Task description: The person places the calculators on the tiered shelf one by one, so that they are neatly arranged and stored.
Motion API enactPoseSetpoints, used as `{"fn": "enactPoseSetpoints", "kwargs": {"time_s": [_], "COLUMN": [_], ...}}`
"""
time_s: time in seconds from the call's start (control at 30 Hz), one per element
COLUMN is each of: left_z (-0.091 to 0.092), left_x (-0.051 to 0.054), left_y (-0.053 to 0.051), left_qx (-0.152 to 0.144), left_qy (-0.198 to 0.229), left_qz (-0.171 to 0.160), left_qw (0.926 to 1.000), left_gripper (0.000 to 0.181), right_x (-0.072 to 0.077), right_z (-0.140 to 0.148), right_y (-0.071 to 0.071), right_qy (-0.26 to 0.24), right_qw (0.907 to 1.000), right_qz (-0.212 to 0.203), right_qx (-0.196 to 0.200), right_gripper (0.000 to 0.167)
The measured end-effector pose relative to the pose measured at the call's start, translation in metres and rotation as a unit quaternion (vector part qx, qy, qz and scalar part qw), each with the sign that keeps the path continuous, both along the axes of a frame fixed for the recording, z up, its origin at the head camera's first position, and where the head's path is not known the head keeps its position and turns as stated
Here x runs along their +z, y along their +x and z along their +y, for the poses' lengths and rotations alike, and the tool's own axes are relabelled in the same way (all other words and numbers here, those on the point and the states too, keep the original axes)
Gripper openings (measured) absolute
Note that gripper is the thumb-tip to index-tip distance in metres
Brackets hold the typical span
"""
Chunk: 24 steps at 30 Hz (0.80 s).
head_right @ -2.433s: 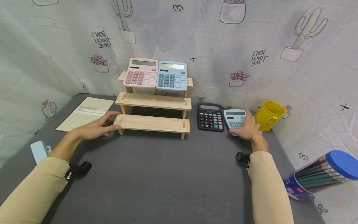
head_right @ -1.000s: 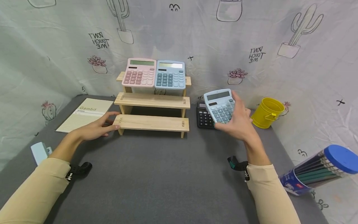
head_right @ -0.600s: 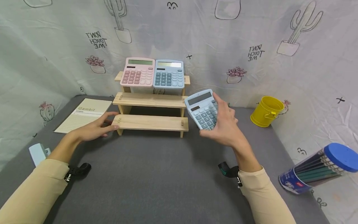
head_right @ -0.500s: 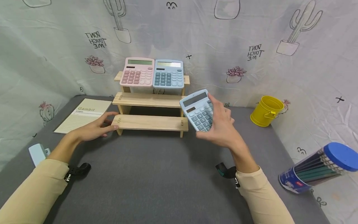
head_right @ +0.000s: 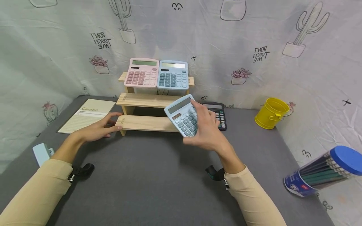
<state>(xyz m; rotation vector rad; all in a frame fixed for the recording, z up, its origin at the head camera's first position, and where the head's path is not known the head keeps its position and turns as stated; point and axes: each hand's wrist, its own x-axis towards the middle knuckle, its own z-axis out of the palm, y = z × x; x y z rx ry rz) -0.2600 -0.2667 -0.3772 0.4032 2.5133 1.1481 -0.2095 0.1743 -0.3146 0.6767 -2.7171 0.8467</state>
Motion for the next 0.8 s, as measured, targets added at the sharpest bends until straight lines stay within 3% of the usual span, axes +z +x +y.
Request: {"fn": "enactPoseSetpoints", "kwargs": {"time_s": [0.37,0.8], "left_z": [0.0,0.0], "left_x": [0.0,-0.001], "left_y": [0.0,0.0], "left_qx": [0.006,0.001], "left_qy": [-0.01,-0.007], "left_qz": [0.002,0.001], "left_qw": [0.9999,1.0], "left_gripper": [0.078,0.078], "right_x": [0.005,0.0], "right_z": [-0.024,-0.05], "right_y": [-0.007,-0.026], "right_qy": [0.01,0.021], "right_qw": [0.9995,0.9987], "right_qz": [-0.011,-0.038], "right_qx": [0.026,0.029], "right_gripper": [0.117,0.112]}}
